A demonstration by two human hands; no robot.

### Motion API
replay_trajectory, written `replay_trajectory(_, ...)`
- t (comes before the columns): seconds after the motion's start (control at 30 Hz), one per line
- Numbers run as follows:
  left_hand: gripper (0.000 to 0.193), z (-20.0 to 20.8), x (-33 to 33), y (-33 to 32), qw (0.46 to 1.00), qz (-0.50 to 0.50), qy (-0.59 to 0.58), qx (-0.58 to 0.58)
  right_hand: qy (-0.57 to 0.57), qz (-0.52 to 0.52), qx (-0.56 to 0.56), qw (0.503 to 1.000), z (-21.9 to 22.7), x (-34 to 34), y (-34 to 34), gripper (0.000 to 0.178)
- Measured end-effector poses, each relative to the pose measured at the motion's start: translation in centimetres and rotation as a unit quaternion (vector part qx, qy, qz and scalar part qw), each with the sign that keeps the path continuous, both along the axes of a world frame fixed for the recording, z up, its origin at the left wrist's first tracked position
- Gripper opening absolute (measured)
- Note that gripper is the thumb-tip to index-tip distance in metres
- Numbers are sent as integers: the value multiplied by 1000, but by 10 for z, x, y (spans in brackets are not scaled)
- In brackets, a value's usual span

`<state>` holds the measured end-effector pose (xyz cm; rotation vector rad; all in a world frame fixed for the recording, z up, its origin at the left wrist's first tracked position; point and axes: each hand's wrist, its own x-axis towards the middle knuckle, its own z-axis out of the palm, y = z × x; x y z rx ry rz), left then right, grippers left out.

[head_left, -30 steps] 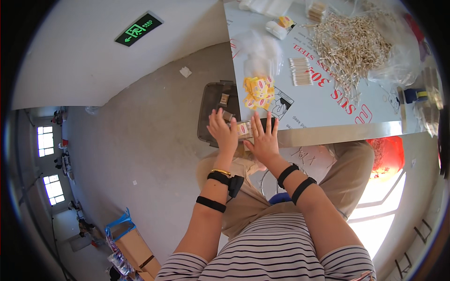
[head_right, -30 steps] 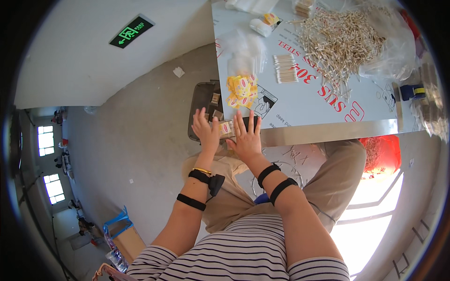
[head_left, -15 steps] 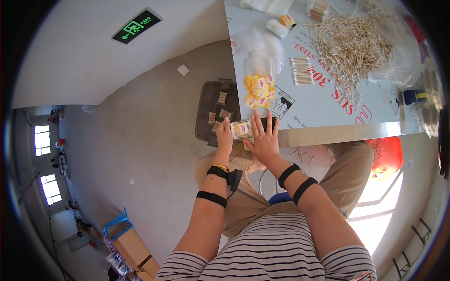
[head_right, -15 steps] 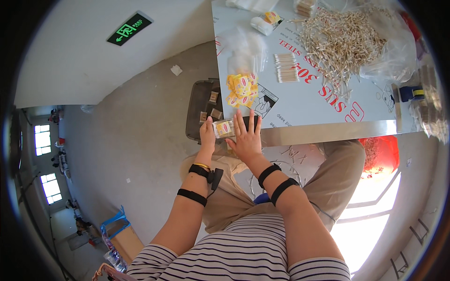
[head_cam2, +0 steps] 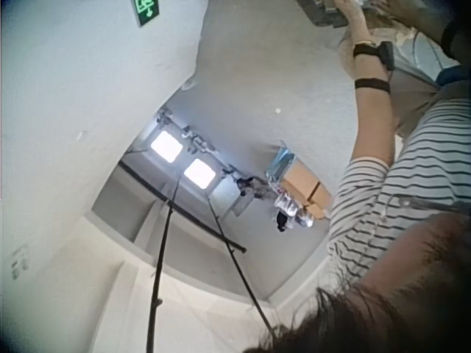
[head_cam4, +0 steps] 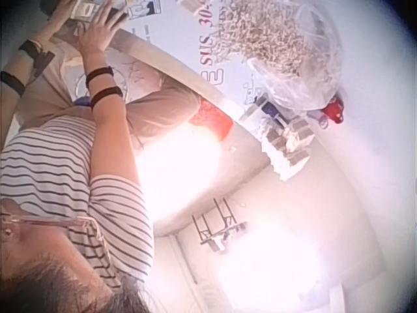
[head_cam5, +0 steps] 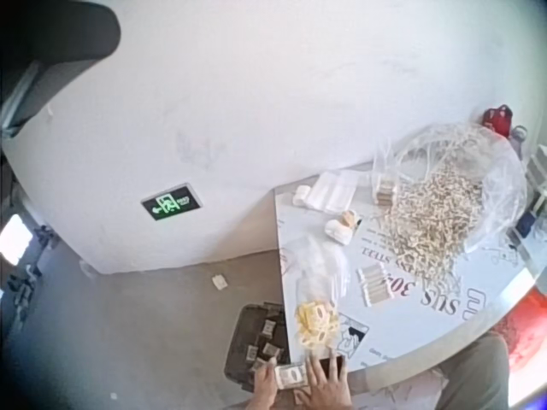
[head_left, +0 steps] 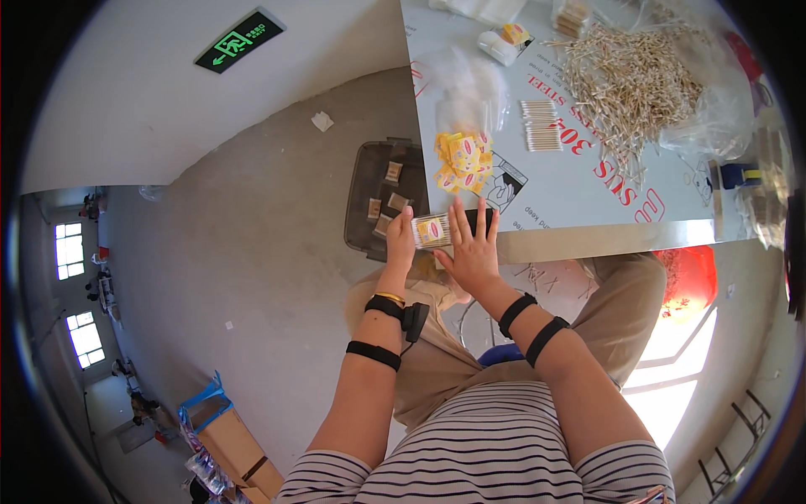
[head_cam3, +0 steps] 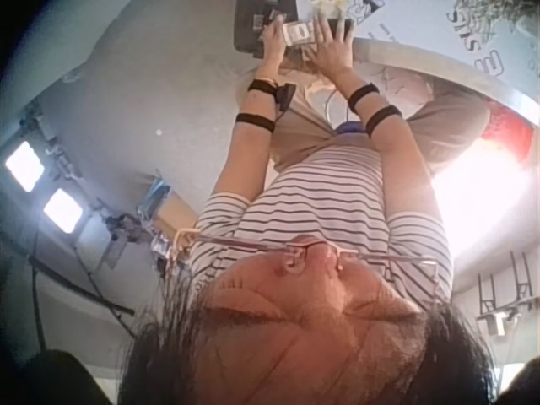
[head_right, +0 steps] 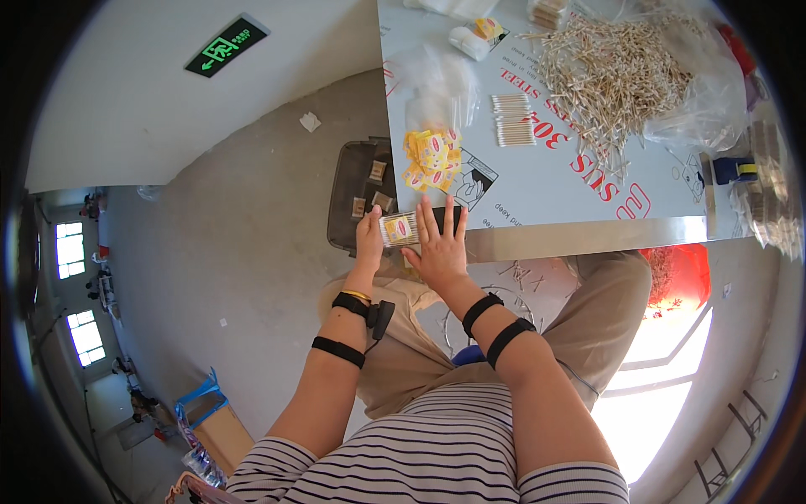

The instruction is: Packing several cotton swabs into small clear plastic bags.

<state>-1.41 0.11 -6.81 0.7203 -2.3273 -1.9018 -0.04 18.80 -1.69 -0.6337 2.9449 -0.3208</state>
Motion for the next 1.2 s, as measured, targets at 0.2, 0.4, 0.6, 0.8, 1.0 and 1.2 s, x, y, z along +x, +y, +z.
replay_trajectory(0.2,59,-4,0,7,997,45,-44,43,-20,0,16,1000,3,0,-4,97)
replay_trajectory(0.4,54,-11,-5,1,986,84,-114,90,-18,9,2,1000,5,-3,1,95)
replay_trajectory(0.6,39,-1,7,-19,973,208,10,-104,-36,25,-201,979,1,-14,30,73)
replay_trajectory(0.8,23,101,-20,135,927,-134,242,-254,75,-101,-232,965,10,-80,136,53)
replay_trajectory(1.0,44,54,-67,200,850,-224,202,-433,78,-107,-129,983,28,-127,186,60)
replay_trajectory(1.2,47,42,-77,208,865,-216,187,-414,92,-12,-113,989,28,-152,186,60)
